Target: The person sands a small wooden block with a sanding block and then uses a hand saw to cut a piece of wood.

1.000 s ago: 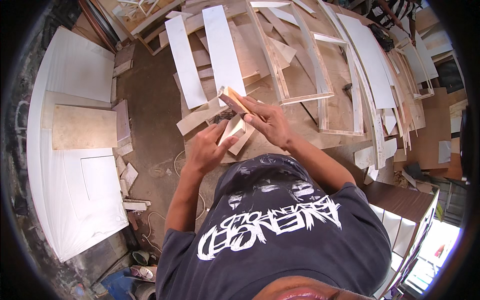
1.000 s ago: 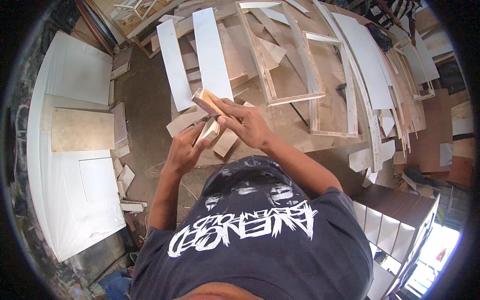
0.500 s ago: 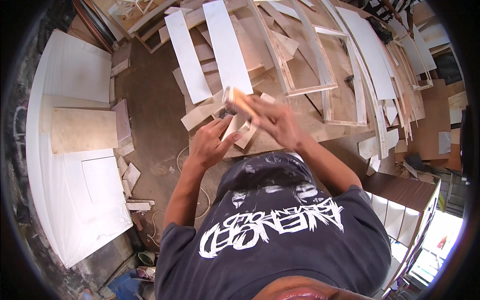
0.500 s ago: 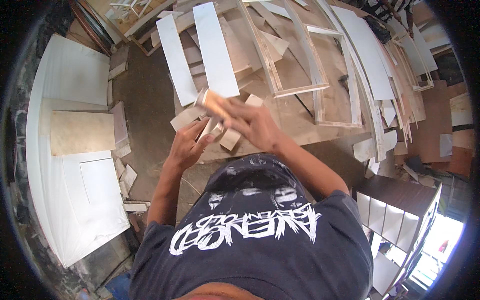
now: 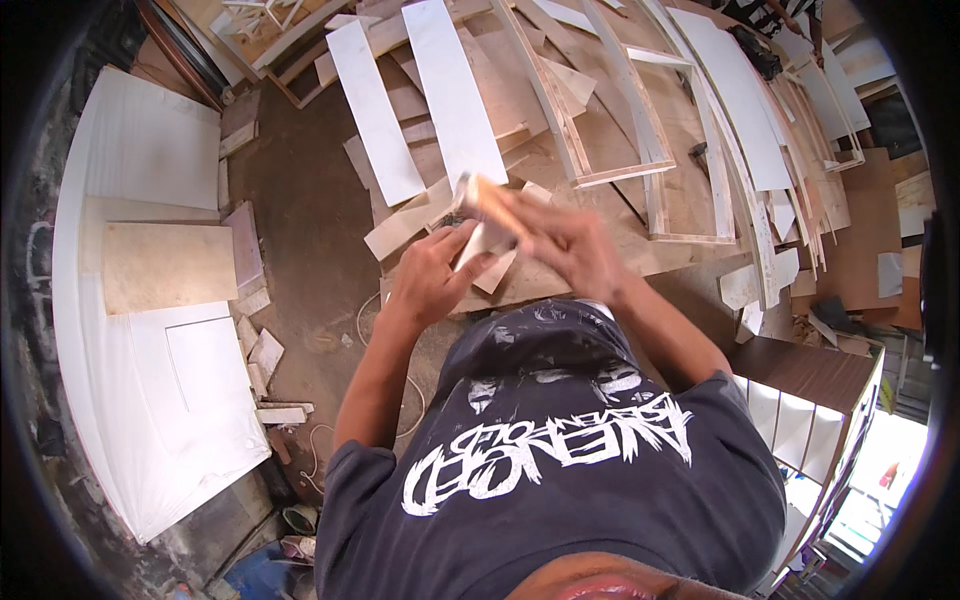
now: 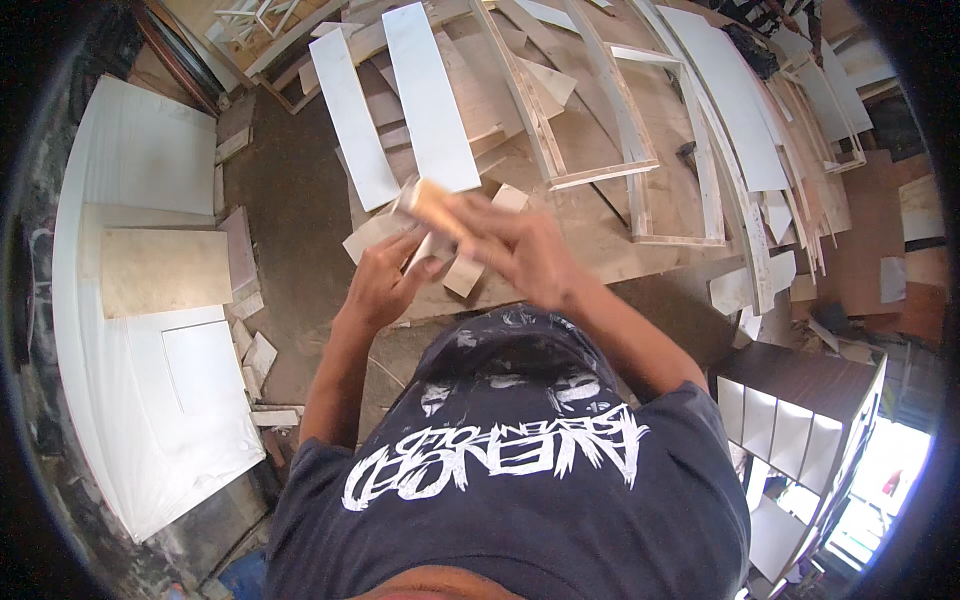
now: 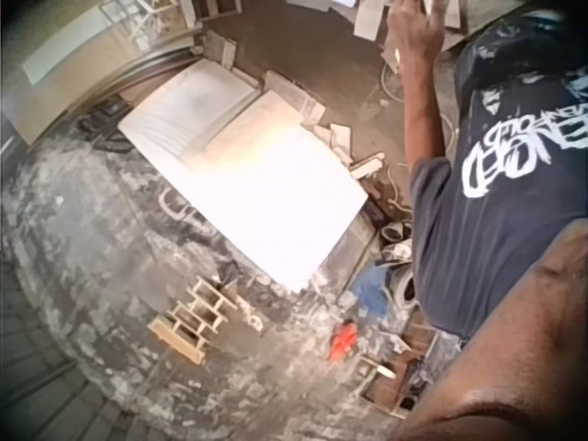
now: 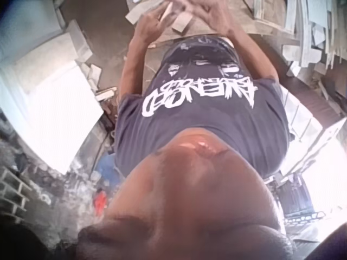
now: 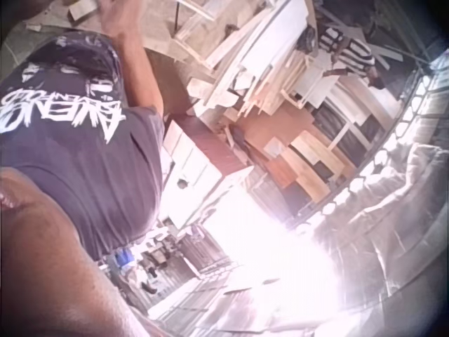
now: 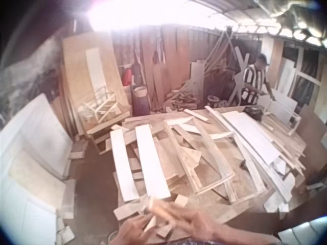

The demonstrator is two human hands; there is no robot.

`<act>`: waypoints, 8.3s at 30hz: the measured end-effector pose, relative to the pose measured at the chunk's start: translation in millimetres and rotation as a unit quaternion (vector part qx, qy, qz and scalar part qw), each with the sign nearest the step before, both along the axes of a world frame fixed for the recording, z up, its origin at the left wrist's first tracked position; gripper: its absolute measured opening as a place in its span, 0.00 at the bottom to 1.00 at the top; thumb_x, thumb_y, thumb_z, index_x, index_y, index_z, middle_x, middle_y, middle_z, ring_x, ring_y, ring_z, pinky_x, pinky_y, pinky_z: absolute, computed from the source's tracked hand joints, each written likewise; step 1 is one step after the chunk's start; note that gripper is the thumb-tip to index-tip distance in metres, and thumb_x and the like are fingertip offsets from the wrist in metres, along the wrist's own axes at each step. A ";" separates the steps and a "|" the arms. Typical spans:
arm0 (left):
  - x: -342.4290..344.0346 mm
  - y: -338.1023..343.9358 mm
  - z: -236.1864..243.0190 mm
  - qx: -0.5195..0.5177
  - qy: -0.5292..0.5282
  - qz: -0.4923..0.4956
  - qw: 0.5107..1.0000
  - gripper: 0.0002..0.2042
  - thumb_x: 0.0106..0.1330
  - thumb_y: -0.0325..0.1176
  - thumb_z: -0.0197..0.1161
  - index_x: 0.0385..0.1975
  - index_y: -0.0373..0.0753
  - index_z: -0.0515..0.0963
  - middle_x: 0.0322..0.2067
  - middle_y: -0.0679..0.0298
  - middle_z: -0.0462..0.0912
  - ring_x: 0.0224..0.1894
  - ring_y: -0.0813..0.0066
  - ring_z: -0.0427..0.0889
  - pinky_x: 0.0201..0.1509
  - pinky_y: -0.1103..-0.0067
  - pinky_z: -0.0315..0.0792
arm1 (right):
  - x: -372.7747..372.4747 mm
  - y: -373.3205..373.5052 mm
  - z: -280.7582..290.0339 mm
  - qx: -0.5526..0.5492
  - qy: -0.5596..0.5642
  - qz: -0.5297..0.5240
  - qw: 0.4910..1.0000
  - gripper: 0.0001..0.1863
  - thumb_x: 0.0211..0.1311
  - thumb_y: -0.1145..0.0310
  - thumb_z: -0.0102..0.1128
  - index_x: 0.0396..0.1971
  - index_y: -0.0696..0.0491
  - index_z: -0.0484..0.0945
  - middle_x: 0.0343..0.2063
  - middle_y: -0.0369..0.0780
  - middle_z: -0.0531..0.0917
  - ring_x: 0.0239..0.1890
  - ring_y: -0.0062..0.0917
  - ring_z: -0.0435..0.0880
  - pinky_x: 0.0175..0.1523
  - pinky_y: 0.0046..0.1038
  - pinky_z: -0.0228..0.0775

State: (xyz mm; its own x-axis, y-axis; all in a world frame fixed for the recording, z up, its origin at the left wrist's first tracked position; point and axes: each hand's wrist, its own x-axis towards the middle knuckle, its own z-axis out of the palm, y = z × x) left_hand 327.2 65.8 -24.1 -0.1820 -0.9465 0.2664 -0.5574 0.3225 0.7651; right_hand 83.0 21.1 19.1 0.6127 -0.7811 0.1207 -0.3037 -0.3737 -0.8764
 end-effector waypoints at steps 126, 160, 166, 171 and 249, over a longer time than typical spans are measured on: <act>-126.6 -87.0 6.8 0.090 -0.039 0.008 0.995 0.21 0.74 0.46 0.63 0.53 0.34 0.84 0.44 0.47 0.88 0.46 0.44 0.87 0.52 0.61 0.78 | -123.9 -112.6 -31.4 0.022 -0.029 -0.025 0.999 0.32 0.74 0.49 0.63 0.74 0.41 0.73 0.71 0.53 0.74 0.62 0.52 0.82 0.65 0.41 0.76; -109.8 -69.8 13.1 0.071 -0.011 0.008 0.997 0.24 0.72 0.46 0.64 0.59 0.35 0.82 0.46 0.44 0.87 0.49 0.44 0.87 0.53 0.62 0.78 | -112.2 -83.3 3.4 -0.052 -0.046 0.012 0.998 0.32 0.72 0.46 0.64 0.68 0.51 0.79 0.68 0.49 0.78 0.55 0.43 0.87 0.58 0.37 0.79; -105.1 -70.9 -9.0 -0.095 -0.097 0.015 0.991 0.26 0.75 0.48 0.62 0.62 0.32 0.80 0.47 0.42 0.87 0.50 0.43 0.87 0.55 0.61 0.78 | -110.9 -66.0 7.1 -0.122 -0.018 0.014 0.992 0.32 0.72 0.49 0.66 0.70 0.49 0.77 0.69 0.53 0.76 0.59 0.45 0.86 0.62 0.37 0.79; -116.1 -70.9 4.0 0.073 0.008 0.036 0.997 0.21 0.77 0.45 0.59 0.55 0.33 0.84 0.42 0.46 0.88 0.46 0.45 0.88 0.50 0.62 0.79 | -108.4 -94.6 -30.8 -0.010 -0.052 -0.029 0.998 0.33 0.72 0.47 0.66 0.74 0.37 0.73 0.71 0.53 0.74 0.62 0.48 0.84 0.66 0.39 0.76; -260.8 -76.5 -5.0 0.169 0.278 0.172 0.930 0.34 0.85 0.57 0.42 0.53 0.26 0.83 0.44 0.56 0.86 0.43 0.72 0.85 0.43 0.76 0.78 | -195.1 -109.3 -16.9 -0.087 -0.075 -0.109 0.987 0.29 0.70 0.63 0.70 0.69 0.52 0.78 0.70 0.52 0.75 0.63 0.45 0.82 0.65 0.36 0.75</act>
